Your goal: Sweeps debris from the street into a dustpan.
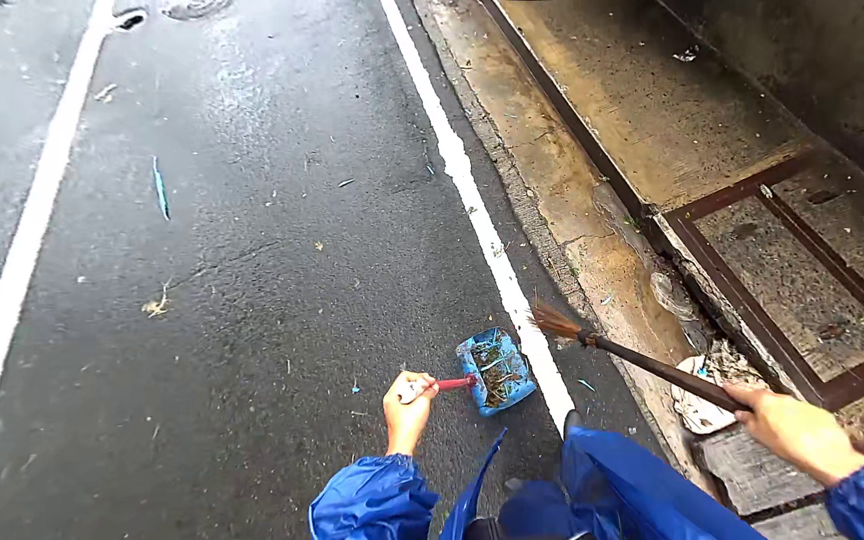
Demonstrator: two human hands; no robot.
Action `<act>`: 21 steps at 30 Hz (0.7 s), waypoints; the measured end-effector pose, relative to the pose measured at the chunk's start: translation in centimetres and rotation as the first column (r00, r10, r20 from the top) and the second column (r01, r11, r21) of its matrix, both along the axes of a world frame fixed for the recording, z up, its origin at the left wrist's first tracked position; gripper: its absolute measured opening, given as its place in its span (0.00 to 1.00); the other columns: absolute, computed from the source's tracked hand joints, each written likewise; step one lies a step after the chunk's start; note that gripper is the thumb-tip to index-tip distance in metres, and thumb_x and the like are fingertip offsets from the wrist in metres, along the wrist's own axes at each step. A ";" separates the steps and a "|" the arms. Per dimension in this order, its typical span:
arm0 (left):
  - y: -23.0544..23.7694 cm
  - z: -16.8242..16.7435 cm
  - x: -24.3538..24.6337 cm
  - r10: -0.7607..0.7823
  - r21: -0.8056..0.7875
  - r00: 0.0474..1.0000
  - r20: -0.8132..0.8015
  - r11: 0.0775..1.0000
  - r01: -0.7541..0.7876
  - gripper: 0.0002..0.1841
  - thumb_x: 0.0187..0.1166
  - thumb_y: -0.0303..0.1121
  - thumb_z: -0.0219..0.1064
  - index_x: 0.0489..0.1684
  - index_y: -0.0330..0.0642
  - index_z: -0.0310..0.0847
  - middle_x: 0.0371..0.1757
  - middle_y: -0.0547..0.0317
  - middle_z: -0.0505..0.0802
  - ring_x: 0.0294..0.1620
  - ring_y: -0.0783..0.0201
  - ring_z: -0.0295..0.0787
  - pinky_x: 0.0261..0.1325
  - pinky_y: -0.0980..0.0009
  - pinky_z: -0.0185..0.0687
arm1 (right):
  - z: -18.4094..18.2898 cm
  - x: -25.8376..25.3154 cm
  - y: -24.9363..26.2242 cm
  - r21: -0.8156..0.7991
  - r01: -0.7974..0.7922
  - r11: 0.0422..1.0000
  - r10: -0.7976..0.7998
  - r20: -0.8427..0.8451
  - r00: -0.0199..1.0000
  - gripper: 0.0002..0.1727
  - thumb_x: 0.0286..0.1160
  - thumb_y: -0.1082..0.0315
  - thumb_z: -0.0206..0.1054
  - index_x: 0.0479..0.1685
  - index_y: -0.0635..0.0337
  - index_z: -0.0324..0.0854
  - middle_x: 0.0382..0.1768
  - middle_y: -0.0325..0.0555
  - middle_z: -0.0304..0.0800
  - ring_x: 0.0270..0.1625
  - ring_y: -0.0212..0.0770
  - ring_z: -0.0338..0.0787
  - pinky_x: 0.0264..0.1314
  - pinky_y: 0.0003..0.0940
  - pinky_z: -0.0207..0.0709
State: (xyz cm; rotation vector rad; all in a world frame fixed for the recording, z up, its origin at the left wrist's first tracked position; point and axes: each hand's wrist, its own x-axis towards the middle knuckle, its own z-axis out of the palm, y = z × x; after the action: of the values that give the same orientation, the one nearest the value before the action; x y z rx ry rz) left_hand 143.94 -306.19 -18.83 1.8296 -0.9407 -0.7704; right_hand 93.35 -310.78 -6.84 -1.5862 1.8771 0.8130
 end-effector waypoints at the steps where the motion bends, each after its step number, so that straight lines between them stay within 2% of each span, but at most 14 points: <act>1: -0.4 -0.1 -0.3 -0.006 -0.007 1.000 -0.004 1.000 0.006 0.11 0.58 0.09 0.70 0.32 0.31 0.76 0.39 0.56 0.91 0.42 0.70 0.89 0.49 0.70 0.88 | -1.6 0.6 0.2 -0.018 -0.007 1.000 0.007 -0.008 1.000 0.29 0.86 0.63 0.61 0.87 0.45 0.71 0.69 0.67 0.85 0.66 0.73 0.87 0.62 0.75 0.77; 3: -0.8 -0.1 -0.7 -0.023 -0.019 1.000 -0.001 1.000 0.023 0.11 0.58 0.09 0.69 0.31 0.31 0.76 0.39 0.56 0.91 0.42 0.70 0.90 0.50 0.71 0.88 | -4.8 1.2 0.1 0.006 -0.059 0.998 0.059 -0.025 0.998 0.29 0.84 0.67 0.62 0.86 0.53 0.70 0.70 0.69 0.83 0.64 0.73 0.87 0.61 0.72 0.79; 5: -1.2 0.2 -0.8 -0.029 -0.024 0.999 0.012 0.999 0.030 0.11 0.58 0.09 0.70 0.31 0.31 0.77 0.38 0.57 0.91 0.42 0.71 0.90 0.50 0.71 0.88 | -5.0 0.3 -0.9 0.077 -0.132 0.988 0.133 -0.013 0.991 0.28 0.82 0.66 0.63 0.83 0.54 0.73 0.68 0.69 0.84 0.64 0.73 0.88 0.61 0.72 0.78; 8: -2.0 0.6 2.1 -0.047 -0.028 0.998 0.032 0.998 0.048 0.11 0.55 0.10 0.68 0.31 0.30 0.76 0.38 0.56 0.91 0.41 0.69 0.90 0.50 0.69 0.89 | -0.9 -2.8 -0.8 0.046 -0.122 0.991 0.122 -0.006 0.992 0.26 0.83 0.61 0.66 0.81 0.40 0.79 0.63 0.62 0.91 0.62 0.70 0.90 0.60 0.72 0.78; 10: -2.0 0.9 4.5 -0.049 -0.016 0.998 0.026 0.999 0.050 0.12 0.55 0.10 0.68 0.33 0.31 0.75 0.39 0.57 0.90 0.41 0.70 0.90 0.48 0.69 0.90 | 1.4 -3.9 0.5 0.033 -0.044 0.998 0.046 -0.041 0.998 0.28 0.83 0.58 0.66 0.84 0.32 0.76 0.63 0.59 0.92 0.63 0.68 0.90 0.61 0.71 0.77; 11: -2.0 1.4 5.4 -0.049 -0.003 0.999 0.020 0.999 0.049 0.13 0.54 0.09 0.69 0.33 0.31 0.75 0.39 0.57 0.91 0.41 0.70 0.90 0.47 0.70 0.90 | 1.9 -3.5 1.5 0.021 -0.011 1.000 0.013 -0.059 0.998 0.29 0.83 0.58 0.66 0.85 0.31 0.75 0.63 0.59 0.92 0.63 0.68 0.90 0.61 0.71 0.78; 14: -2.3 3.1 6.4 -0.078 0.028 0.997 0.007 0.997 0.077 0.15 0.53 0.08 0.68 0.32 0.34 0.74 0.38 0.59 0.90 0.41 0.71 0.90 0.45 0.70 0.90 | 0.8 0.2 4.8 0.000 0.093 0.996 -0.093 -0.091 0.992 0.30 0.85 0.61 0.62 0.88 0.40 0.71 0.68 0.65 0.87 0.65 0.72 0.88 0.61 0.74 0.78; 17: -2.8 4.2 6.1 -0.170 0.051 0.985 0.028 0.984 0.169 0.14 0.54 0.08 0.69 0.30 0.34 0.74 0.36 0.58 0.89 0.41 0.69 0.88 0.48 0.69 0.87 | -3.9 5.0 8.5 0.054 0.185 0.981 -0.178 -0.118 0.977 0.32 0.84 0.66 0.60 0.90 0.52 0.66 0.72 0.70 0.82 0.66 0.74 0.87 0.63 0.74 0.78; 19: -3.0 3.7 5.5 -0.259 0.071 0.965 0.045 0.964 0.256 0.13 0.56 0.07 0.71 0.31 0.31 0.77 0.37 0.54 0.89 0.42 0.66 0.88 0.50 0.65 0.87 | -5.4 6.5 11.4 0.136 0.178 0.975 -0.166 -0.096 0.981 0.32 0.83 0.65 0.60 0.89 0.52 0.66 0.73 0.67 0.82 0.68 0.71 0.87 0.65 0.70 0.79; 21: -2.9 2.6 5.2 -0.331 0.079 0.942 0.059 0.942 0.326 0.12 0.58 0.08 0.71 0.31 0.31 0.78 0.39 0.51 0.91 0.43 0.62 0.89 0.51 0.61 0.87 | -4.5 6.3 14.7 0.167 0.181 0.969 -0.177 -0.038 0.983 0.31 0.84 0.62 0.61 0.89 0.48 0.68 0.73 0.64 0.84 0.69 0.69 0.87 0.66 0.71 0.77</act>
State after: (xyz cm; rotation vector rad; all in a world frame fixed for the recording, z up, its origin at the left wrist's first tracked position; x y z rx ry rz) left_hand 149.13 -309.13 -16.23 1.7897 -1.3032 -0.9551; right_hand 99.66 -296.05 -11.32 -1.2887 1.8808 0.8887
